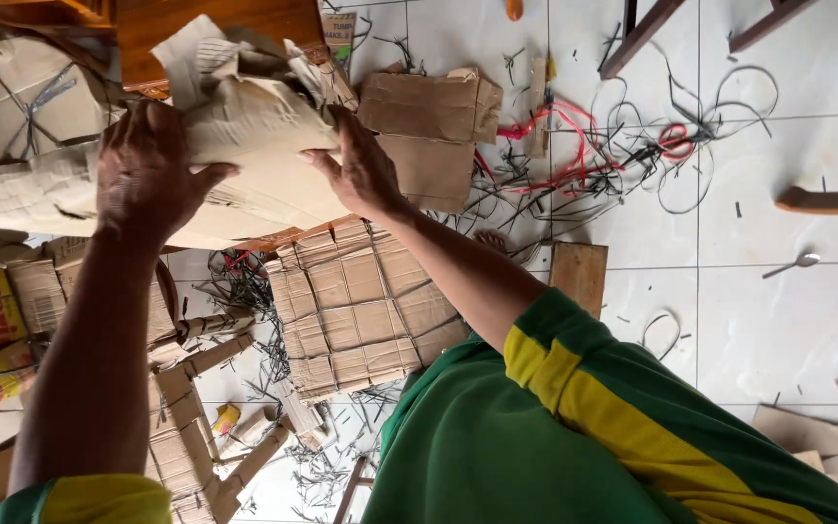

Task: The person flattens and stacks cardboard pieces on a wooden chair, then secures the stack with black plastic strapping. The person ties the strapping by hand to form a compact bundle.

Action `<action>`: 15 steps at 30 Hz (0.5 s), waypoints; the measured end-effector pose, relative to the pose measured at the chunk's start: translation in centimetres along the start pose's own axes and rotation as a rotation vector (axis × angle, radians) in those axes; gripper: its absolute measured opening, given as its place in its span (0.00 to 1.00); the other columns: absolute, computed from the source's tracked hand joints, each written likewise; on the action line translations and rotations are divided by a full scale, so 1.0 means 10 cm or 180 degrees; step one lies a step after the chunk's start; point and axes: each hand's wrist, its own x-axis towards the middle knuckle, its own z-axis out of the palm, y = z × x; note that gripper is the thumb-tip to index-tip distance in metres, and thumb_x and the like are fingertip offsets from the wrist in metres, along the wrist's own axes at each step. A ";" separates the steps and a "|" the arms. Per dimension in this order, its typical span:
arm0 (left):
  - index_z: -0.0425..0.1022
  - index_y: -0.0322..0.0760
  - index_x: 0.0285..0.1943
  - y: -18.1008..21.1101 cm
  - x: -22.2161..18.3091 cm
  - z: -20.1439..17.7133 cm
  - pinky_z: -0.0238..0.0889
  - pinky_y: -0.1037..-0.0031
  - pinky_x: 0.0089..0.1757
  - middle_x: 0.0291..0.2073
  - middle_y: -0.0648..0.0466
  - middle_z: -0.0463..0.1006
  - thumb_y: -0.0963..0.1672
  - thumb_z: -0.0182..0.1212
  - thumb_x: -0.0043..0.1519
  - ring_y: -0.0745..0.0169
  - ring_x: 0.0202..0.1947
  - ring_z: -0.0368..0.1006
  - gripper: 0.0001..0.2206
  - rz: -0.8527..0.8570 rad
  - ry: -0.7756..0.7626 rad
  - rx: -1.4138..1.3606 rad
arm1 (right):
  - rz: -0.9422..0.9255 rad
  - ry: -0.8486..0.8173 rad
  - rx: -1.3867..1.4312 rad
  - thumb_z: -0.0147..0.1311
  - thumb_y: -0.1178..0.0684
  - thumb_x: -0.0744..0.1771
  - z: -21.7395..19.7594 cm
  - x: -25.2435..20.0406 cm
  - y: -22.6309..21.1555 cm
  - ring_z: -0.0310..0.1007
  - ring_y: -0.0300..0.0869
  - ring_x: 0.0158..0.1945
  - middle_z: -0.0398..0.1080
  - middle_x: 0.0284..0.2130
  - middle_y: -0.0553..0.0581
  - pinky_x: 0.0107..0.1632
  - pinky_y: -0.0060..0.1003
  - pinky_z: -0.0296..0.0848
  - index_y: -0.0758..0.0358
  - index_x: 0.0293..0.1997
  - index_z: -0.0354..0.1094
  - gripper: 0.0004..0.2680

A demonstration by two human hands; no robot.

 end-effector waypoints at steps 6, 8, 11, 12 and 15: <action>0.64 0.32 0.57 -0.06 -0.04 0.08 0.77 0.63 0.41 0.44 0.46 0.78 0.59 0.81 0.56 0.52 0.40 0.76 0.37 0.0321 0.0474 -0.0051 | -0.0113 0.0435 0.0281 0.63 0.52 0.68 0.04 -0.10 0.01 0.81 0.44 0.47 0.69 0.57 0.60 0.48 0.43 0.86 0.55 0.67 0.50 0.23; 0.68 0.38 0.55 -0.07 -0.07 0.12 0.75 0.72 0.39 0.43 0.52 0.83 0.61 0.84 0.56 0.62 0.37 0.77 0.36 0.0197 0.0609 0.0288 | 0.0139 0.0371 0.0020 0.54 0.44 0.71 0.03 -0.24 0.06 0.74 0.54 0.59 0.69 0.61 0.62 0.57 0.49 0.81 0.55 0.72 0.48 0.22; 0.71 0.39 0.54 -0.13 -0.11 0.18 0.71 0.72 0.39 0.43 0.54 0.83 0.66 0.81 0.55 0.61 0.39 0.77 0.38 0.0131 0.0574 0.0414 | 0.0067 0.0351 0.0061 0.66 0.62 0.66 0.05 -0.47 0.27 0.76 0.48 0.64 0.63 0.69 0.60 0.72 0.50 0.71 0.56 0.76 0.45 0.32; 0.71 0.39 0.54 -0.16 -0.11 0.19 0.71 0.72 0.39 0.43 0.54 0.83 0.66 0.81 0.55 0.61 0.39 0.77 0.38 0.0159 0.0543 0.0394 | 0.0113 0.0351 0.0058 0.66 0.62 0.66 0.04 -0.53 0.36 0.76 0.48 0.64 0.63 0.69 0.60 0.72 0.50 0.71 0.56 0.76 0.45 0.32; 0.73 0.36 0.56 -0.06 -0.11 0.10 0.74 0.72 0.39 0.43 0.52 0.82 0.65 0.87 0.59 0.59 0.41 0.78 0.39 0.0223 0.0599 0.0408 | 0.0155 0.0047 0.0382 0.59 0.65 0.68 0.00 -0.80 0.58 0.60 0.53 0.76 0.52 0.75 0.63 0.76 0.46 0.65 0.57 0.78 0.41 0.31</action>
